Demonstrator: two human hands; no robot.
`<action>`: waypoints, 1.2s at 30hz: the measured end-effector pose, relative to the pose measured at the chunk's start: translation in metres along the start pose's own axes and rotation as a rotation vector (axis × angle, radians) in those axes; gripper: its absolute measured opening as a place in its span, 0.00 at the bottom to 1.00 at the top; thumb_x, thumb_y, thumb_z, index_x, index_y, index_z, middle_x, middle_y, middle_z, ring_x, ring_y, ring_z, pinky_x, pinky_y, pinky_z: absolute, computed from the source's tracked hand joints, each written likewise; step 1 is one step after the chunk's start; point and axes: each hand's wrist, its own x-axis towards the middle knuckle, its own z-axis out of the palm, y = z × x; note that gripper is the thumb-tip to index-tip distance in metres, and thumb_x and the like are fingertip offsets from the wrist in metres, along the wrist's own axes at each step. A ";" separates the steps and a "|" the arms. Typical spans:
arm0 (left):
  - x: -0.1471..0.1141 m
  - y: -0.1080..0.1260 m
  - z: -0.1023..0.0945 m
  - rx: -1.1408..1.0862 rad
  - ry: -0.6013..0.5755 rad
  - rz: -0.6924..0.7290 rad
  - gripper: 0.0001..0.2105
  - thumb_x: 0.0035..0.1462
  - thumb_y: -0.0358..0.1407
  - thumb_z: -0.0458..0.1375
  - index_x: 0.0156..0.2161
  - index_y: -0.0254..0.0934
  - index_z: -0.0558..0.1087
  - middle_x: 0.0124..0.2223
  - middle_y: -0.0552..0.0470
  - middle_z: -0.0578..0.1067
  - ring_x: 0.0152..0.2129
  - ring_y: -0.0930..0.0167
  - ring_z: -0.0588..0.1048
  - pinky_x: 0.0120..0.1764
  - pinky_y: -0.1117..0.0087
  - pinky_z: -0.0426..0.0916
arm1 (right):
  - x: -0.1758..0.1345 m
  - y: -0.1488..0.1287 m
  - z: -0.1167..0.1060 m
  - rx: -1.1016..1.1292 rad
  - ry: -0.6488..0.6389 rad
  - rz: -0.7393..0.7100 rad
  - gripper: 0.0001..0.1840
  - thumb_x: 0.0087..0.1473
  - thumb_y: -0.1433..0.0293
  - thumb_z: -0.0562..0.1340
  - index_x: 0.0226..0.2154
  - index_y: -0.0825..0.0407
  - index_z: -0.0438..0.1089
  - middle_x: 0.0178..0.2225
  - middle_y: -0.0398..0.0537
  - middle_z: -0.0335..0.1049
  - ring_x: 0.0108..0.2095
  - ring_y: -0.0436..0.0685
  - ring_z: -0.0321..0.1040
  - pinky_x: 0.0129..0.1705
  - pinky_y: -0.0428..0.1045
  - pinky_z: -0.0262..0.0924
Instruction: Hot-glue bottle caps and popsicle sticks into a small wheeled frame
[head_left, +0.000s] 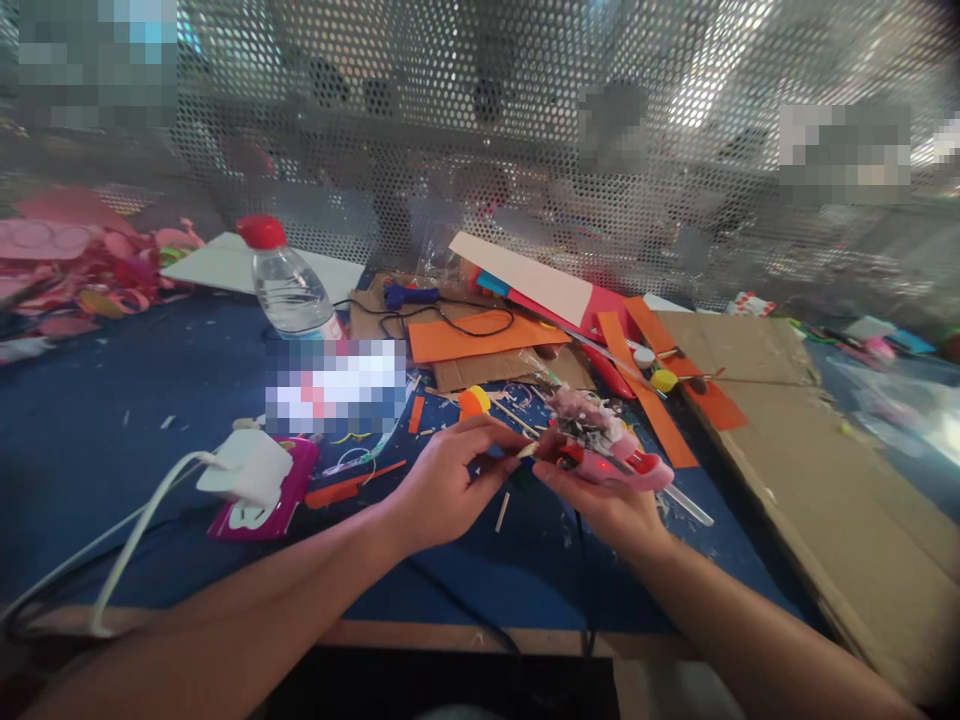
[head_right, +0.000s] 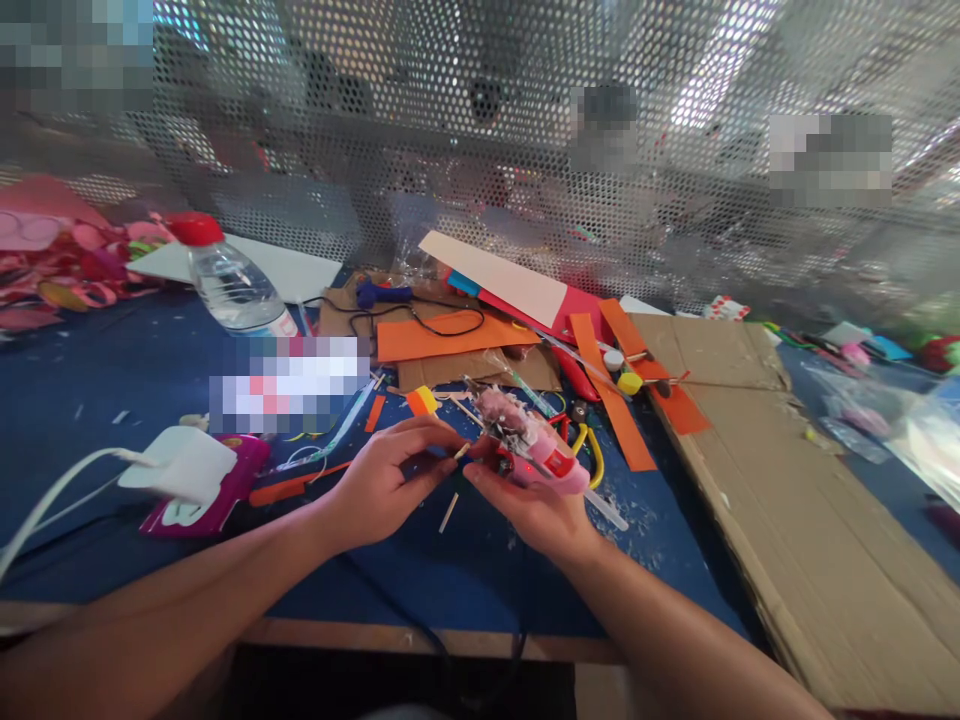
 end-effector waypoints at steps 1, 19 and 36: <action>0.000 0.000 0.000 0.002 -0.006 0.001 0.08 0.67 0.32 0.59 0.48 0.38 0.79 0.45 0.46 0.79 0.40 0.68 0.79 0.42 0.68 0.75 | 0.000 -0.001 0.001 -0.001 0.002 0.003 0.10 0.50 0.60 0.71 0.31 0.49 0.76 0.31 0.45 0.75 0.32 0.56 0.73 0.36 0.51 0.70; 0.001 0.000 0.001 -0.014 0.015 -0.043 0.07 0.67 0.34 0.59 0.46 0.36 0.78 0.45 0.45 0.80 0.41 0.68 0.79 0.42 0.69 0.76 | 0.005 -0.004 0.001 -0.160 0.014 -0.028 0.10 0.52 0.60 0.65 0.25 0.48 0.70 0.28 0.46 0.72 0.33 0.59 0.70 0.43 0.55 0.68; 0.002 0.000 0.002 0.025 -0.011 -0.023 0.08 0.67 0.34 0.59 0.48 0.37 0.79 0.45 0.46 0.80 0.41 0.68 0.79 0.41 0.68 0.75 | 0.003 -0.009 0.008 -0.040 0.061 0.040 0.09 0.50 0.60 0.68 0.27 0.48 0.72 0.28 0.45 0.73 0.28 0.56 0.70 0.35 0.52 0.69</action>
